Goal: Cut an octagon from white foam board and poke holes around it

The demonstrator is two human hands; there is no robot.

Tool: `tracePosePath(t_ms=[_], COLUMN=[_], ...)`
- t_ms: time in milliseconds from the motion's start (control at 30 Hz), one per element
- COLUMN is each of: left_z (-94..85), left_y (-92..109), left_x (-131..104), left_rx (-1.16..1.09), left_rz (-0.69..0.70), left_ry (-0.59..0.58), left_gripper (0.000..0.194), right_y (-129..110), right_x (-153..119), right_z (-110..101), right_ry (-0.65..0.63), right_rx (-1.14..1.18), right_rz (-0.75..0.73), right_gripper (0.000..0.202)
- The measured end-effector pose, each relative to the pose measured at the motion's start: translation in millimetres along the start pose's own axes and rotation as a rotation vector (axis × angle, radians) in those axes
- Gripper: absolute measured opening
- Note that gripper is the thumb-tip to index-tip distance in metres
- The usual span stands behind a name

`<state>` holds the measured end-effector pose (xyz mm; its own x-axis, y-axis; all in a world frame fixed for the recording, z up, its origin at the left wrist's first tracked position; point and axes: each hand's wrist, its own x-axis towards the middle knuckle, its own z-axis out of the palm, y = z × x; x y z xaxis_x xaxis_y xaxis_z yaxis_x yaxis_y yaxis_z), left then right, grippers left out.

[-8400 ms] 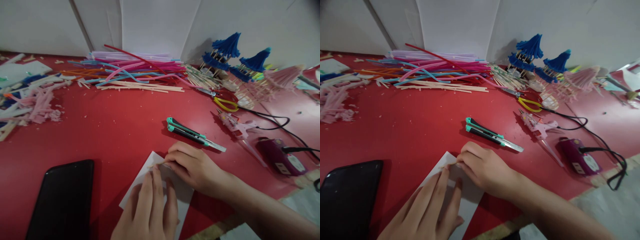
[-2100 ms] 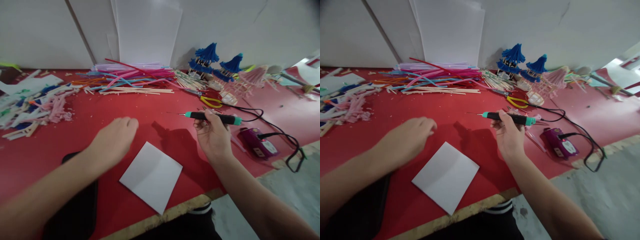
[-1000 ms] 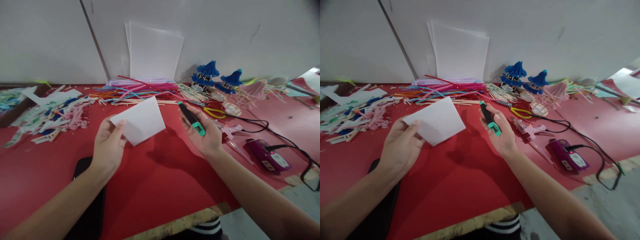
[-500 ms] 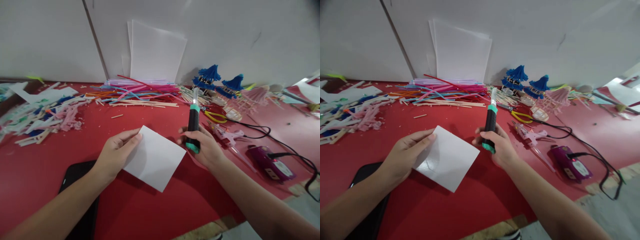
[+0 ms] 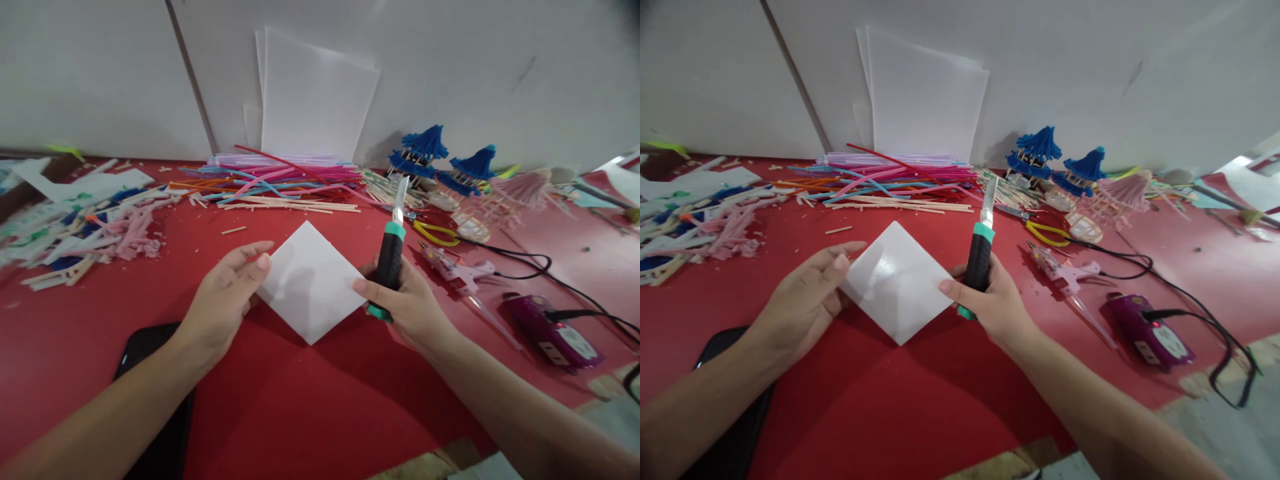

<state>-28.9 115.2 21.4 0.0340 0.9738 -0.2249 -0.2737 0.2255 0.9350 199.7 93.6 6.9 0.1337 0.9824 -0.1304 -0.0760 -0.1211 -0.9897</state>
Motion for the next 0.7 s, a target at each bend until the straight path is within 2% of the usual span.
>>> tracePosePath(t_ms=[133, 233, 367, 433, 600, 700], left_z=[0.6, 0.9, 1.8, 2.0, 1.4, 1.3], left_y=[0.0, 2.4, 5.7, 5.6, 4.1, 4.4], left_x=[2.3, 2.5, 0.9, -0.1, -1.9, -2.7], left_rx=[-0.048, -0.114, -0.125, -0.085, -0.029, -0.056], left_rz=[-0.119, -0.085, -0.033, -0.034, -0.029, 0.005], left_ry=[-0.019, 0.063, 0.141, 0.13, 0.081, 0.037], left_gripper=[0.039, 0.033, 0.033, 0.034, 0.04, 0.04], right_y=[1.2, -0.6, -3.2, -3.5, -1.7, 0.3], right_x=[1.0, 1.3, 1.1, -0.1, -6.4, -7.8], right_z=[0.4, -0.3, -2.5, -4.1, -5.3, -3.1], right_ry=[0.021, -0.021, -0.063, -0.083, -0.224, -0.173], right_rx=[0.082, 0.107, 0.093, 0.038, -0.17, -0.147], right_rz=[0.02, 0.048, 0.027, 0.019, 0.033, 0.018], right_gripper=[0.044, 0.041, 0.039, 0.041, 0.039, 0.038])
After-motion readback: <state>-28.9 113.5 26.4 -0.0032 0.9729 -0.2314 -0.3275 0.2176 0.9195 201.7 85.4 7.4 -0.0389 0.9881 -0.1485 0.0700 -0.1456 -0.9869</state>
